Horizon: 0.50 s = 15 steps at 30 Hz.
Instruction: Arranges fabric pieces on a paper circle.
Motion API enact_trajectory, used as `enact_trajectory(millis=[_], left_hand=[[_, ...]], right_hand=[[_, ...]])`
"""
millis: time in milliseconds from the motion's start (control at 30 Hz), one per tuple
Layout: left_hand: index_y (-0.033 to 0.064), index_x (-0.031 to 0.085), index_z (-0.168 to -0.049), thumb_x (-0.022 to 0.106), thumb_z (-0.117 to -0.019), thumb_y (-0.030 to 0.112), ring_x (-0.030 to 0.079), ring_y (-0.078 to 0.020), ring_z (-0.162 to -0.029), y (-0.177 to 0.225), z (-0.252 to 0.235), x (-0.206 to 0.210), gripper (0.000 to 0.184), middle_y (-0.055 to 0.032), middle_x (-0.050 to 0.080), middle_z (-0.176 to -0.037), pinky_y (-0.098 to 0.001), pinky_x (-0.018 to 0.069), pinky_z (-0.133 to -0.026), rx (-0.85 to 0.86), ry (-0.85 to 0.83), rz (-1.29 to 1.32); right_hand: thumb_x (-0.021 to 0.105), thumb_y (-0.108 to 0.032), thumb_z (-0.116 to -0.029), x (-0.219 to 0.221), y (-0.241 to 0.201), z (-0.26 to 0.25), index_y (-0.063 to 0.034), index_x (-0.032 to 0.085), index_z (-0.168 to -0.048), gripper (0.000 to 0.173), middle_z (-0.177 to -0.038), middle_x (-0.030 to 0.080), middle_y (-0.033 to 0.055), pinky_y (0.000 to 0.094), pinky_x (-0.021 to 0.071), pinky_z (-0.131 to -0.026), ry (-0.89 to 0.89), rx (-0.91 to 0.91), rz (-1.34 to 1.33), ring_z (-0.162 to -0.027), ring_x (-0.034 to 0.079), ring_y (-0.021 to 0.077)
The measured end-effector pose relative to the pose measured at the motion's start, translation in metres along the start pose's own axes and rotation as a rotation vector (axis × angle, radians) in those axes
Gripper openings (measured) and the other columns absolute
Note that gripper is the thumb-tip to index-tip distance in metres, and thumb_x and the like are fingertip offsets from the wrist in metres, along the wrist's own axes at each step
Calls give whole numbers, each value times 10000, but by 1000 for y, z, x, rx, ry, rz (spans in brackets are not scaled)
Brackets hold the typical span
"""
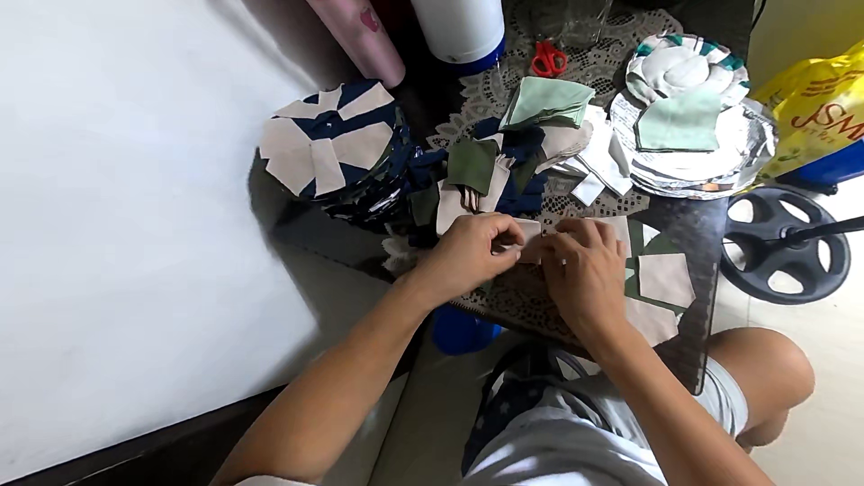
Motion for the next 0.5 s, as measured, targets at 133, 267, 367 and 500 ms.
enact_trajectory(millis=[133,267,367,500], left_hand=[[9,712,-1047,725,-889,100,691,-274,-1013,15,7,14,183,-145,695,-1115,-438,573,-882,247,-41,-331],[2,713,-968,650,-923,107,708,-312,-977,22,12,22,131,-161,702,-1091,-432,599,-805,418,-7,-502],[4,730,-902,608,-945,102,724,-288,-952,21,13,19,162,-151,725,-1084,-413,604,-793,429,33,-484],[17,754,-894,640,-941,79,717,-227,-994,15,9,9,138,-123,731,-1107,-384,590,-871,295,35,-333]], right_hand=[[659,-129,-938,-15,14,6,-122,785,-980,133,-1123,696,125,564,452,-871,12,32,3,-1134,599,381],[641,-140,-936,-24,17,14,-119,786,-960,148,-1131,698,134,571,446,-864,35,36,19,-1130,601,392],[654,-143,-926,-25,17,20,-122,787,-946,137,-1125,700,132,558,448,-862,55,27,30,-1115,608,381],[649,-149,-924,-19,11,27,-140,788,-944,140,-1127,704,125,554,453,-874,52,-25,53,-1134,607,378]])
Point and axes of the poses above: each hand's wrist, its own z-axis away from the middle knuckle, its own x-axis out of the palm, y = z × x, the point moved 9 cm from there along -z, towards the middle knuckle
